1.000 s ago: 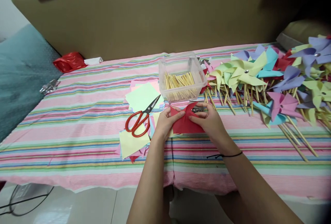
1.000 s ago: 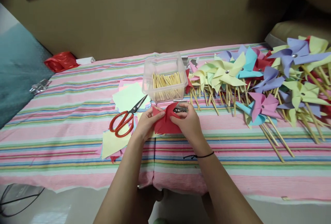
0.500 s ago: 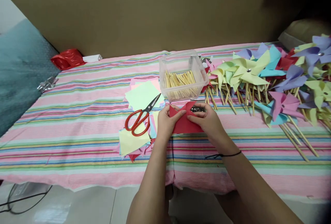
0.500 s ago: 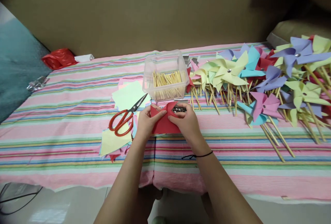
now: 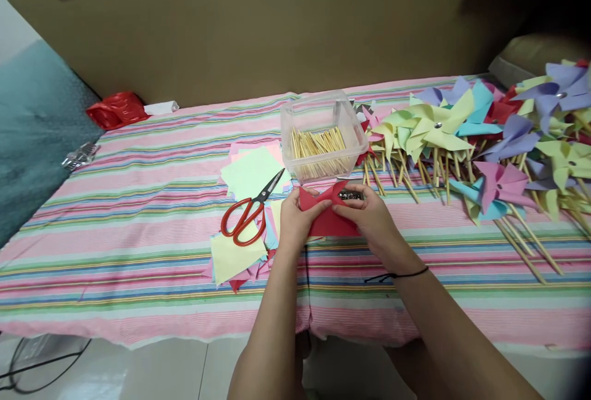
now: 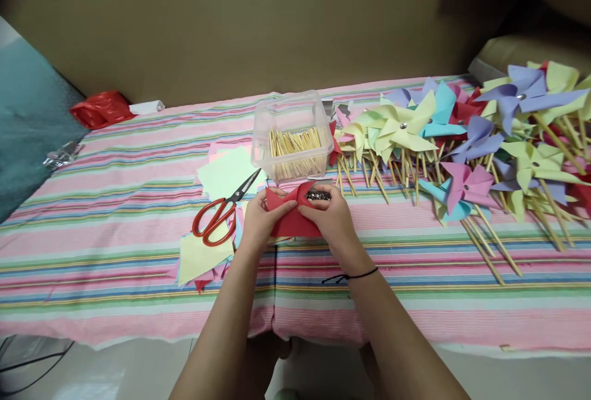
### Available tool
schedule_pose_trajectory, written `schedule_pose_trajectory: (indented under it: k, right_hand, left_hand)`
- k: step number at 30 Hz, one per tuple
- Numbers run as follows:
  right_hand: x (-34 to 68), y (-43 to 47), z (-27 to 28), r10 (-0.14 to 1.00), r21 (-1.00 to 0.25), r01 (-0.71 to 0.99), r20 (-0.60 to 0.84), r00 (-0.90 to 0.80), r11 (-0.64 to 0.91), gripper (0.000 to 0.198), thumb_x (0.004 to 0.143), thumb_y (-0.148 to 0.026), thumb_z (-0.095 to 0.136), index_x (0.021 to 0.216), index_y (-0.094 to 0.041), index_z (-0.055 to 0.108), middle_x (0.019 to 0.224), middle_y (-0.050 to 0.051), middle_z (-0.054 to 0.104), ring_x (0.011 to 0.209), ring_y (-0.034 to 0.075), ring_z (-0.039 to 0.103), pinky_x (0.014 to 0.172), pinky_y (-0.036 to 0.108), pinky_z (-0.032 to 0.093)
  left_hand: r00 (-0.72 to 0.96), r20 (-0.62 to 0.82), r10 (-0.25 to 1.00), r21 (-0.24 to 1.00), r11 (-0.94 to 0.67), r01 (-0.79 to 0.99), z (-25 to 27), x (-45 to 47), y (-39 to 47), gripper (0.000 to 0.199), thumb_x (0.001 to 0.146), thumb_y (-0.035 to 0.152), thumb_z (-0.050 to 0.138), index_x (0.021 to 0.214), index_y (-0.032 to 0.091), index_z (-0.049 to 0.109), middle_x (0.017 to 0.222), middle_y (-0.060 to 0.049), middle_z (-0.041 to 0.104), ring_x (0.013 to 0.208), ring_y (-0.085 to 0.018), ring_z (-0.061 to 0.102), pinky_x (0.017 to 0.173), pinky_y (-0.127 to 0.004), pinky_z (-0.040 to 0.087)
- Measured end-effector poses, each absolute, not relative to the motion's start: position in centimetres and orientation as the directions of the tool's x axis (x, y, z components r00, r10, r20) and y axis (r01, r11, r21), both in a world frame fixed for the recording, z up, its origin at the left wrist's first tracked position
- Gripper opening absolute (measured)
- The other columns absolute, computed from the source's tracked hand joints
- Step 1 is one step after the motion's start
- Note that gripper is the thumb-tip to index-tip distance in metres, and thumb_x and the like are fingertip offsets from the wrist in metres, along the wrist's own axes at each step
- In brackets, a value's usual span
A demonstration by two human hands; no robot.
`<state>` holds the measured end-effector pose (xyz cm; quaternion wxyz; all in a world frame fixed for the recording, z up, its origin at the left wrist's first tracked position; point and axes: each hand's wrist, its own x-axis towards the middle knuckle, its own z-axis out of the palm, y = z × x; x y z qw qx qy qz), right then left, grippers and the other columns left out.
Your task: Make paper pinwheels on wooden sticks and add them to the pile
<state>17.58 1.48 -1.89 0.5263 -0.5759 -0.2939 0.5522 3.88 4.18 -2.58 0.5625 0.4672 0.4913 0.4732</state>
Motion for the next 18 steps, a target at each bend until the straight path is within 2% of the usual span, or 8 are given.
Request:
schedule_pose_trajectory:
  k: [6,18]
  right_hand:
    - [17.44,1.53,-1.97,0.912,-0.940,-0.192,-0.324,0.252,-0.281,0.055,0.054,-0.030,0.080,0.101,-0.025,0.052,0.077,-0.001,0.069,0.067,0.020,0.068,0.065,0.035,0.056]
    - [17.58,1.76,-2.34,0.918,-0.948,-0.188,-0.302,0.257,-0.259,0.057,0.053,-0.030,0.081,0.103,-0.024,0.053,0.076,0.000,0.069,0.069,0.021,0.069,0.066,0.037,0.057]
  left_hand:
    - [0.006,-0.118,0.993,0.986,0.118,-0.115,-2.72,4.34,4.08,0.035,0.057,0.036,0.079,0.076,0.018,0.055,0.068,0.003,0.059,0.062,-0.012,0.054,0.062,-0.025,0.043]
    - [0.002,-0.114,0.994,0.987,0.113,-0.115,-2.31,4.37,4.02,0.036,0.057,0.036,0.079,0.077,0.018,0.055,0.068,0.003,0.060,0.061,-0.012,0.054,0.060,-0.025,0.044]
